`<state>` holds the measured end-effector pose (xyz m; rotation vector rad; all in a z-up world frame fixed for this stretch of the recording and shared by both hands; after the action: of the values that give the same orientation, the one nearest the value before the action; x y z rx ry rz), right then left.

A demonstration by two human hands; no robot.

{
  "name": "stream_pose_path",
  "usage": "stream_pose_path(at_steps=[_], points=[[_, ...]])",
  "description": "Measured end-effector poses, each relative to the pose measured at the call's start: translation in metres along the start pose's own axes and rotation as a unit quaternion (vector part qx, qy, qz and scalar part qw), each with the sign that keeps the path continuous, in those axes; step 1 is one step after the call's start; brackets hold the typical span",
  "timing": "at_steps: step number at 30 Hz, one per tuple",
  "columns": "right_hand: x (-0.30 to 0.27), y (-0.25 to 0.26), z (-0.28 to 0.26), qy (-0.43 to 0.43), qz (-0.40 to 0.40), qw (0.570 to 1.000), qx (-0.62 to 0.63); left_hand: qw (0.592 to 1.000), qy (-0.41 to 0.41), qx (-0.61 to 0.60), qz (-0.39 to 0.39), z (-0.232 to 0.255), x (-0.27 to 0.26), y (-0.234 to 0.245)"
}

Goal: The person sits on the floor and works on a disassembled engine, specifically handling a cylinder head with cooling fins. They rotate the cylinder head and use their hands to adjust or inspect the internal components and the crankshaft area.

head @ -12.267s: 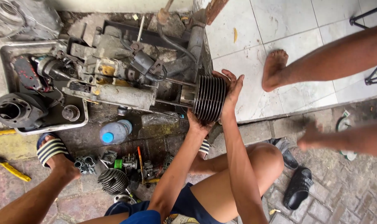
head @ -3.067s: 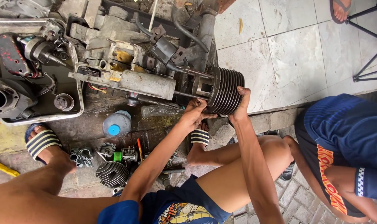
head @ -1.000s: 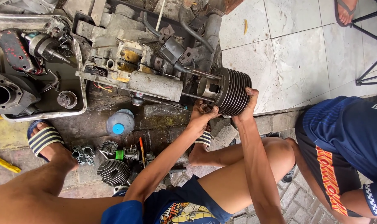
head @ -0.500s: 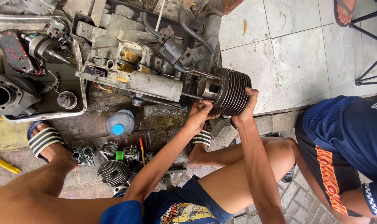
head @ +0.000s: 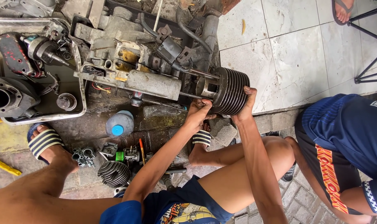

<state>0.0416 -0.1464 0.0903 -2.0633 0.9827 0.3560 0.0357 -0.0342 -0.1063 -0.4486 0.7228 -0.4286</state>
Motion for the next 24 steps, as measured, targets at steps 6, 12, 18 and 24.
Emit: stream_pose_path(at_steps=[6, 12, 18, 24], points=[[-0.001, -0.002, 0.000, 0.001, 0.016, 1.000, 0.003, 1.000, 0.021, 0.009, 0.009, 0.026, -0.018, -0.018], [0.021, 0.034, 0.001, -0.003, 0.010, 1.000, -0.003, 0.999, 0.030, 0.024, 0.011, 0.016, -0.008, -0.018], [0.029, 0.044, 0.002, -0.011, 0.002, 1.000, 0.001, 0.999, 0.030, 0.035, 0.021, -0.004, 0.010, -0.009], [0.037, 0.054, 0.001, -0.009, -0.001, 1.000, 0.006, 0.998, 0.030, 0.040, 0.031, 0.008, 0.005, -0.010]])
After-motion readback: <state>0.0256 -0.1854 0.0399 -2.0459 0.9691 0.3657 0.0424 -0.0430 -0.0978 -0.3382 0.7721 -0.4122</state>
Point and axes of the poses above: each hand's wrist, its own x-axis towards the middle knuckle, its own y-axis out of the back of the hand, z = x × y, the point moved 2 cm from there along x, towards the middle knuckle, and after that the axes turned 13 degrees about x, right-handed, at the moved point
